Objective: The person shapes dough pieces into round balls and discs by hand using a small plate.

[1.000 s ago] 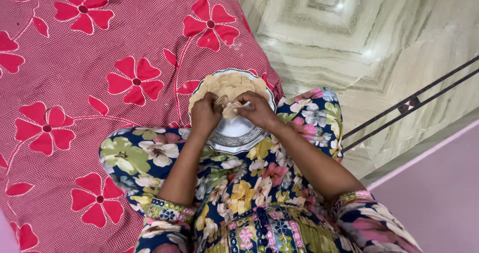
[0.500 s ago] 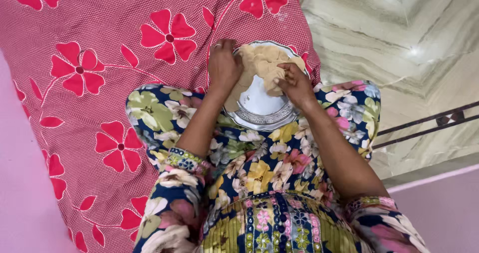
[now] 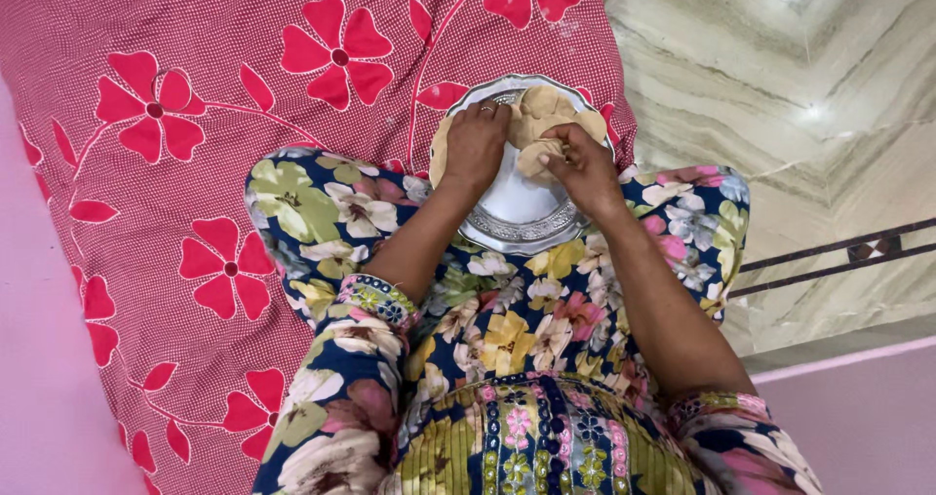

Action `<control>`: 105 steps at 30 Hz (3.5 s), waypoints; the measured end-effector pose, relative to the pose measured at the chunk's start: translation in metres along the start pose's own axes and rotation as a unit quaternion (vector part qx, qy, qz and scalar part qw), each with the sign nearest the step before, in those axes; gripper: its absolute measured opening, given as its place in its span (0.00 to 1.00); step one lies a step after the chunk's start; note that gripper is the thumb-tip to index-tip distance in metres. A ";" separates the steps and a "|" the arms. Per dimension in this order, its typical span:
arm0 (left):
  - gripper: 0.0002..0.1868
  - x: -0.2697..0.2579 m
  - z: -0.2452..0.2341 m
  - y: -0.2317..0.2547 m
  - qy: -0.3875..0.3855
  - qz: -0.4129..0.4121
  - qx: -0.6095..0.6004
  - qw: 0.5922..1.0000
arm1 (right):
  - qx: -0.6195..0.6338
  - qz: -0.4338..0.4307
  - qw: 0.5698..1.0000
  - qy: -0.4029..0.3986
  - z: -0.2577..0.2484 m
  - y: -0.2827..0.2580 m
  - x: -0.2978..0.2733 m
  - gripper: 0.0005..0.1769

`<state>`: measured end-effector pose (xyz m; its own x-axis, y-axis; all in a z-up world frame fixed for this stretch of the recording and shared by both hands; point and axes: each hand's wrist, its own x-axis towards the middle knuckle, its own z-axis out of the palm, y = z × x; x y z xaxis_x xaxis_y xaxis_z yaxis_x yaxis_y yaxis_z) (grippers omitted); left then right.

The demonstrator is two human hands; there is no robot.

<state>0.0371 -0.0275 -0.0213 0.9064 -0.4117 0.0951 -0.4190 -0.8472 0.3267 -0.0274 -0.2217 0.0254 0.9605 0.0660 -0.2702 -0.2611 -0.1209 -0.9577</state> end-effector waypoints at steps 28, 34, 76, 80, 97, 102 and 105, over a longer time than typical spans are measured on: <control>0.19 0.029 -0.004 -0.033 -0.039 -0.120 -0.321 0.939 | -0.297 -0.062 0.952 0.032 -0.026 -0.018 -0.008 0.23; 0.24 0.036 0.002 -0.002 0.019 -0.148 -0.271 0.951 | -0.452 -0.208 0.854 0.154 -0.029 -0.010 -0.006 0.29; 0.36 0.045 -0.001 0.030 -0.241 -0.071 -0.309 0.917 | -0.437 -0.121 0.877 0.161 -0.019 0.013 0.003 0.18; 0.27 0.037 -0.006 0.020 -0.150 0.023 -0.302 0.941 | -0.405 -0.143 0.892 0.140 -0.028 0.009 -0.003 0.14; 0.52 -0.019 -0.056 0.017 -0.217 -0.026 -0.083 0.972 | -0.511 -0.111 0.851 -0.048 0.018 0.001 -0.007 0.45; 0.33 -0.020 -0.024 0.000 -0.118 -0.023 -0.223 0.967 | -0.331 -0.072 0.941 -0.019 0.036 -0.005 -0.009 0.37; 0.32 -0.019 -0.035 0.001 -0.031 0.013 -0.371 0.928 | -0.323 -0.175 0.929 0.047 0.028 -0.027 -0.010 0.33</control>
<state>0.0210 -0.0084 0.0105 0.8819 -0.4670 0.0652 -0.2671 -0.3808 0.8852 -0.0330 -0.1911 0.0509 0.9878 0.1306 0.0848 0.1514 -0.6788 -0.7185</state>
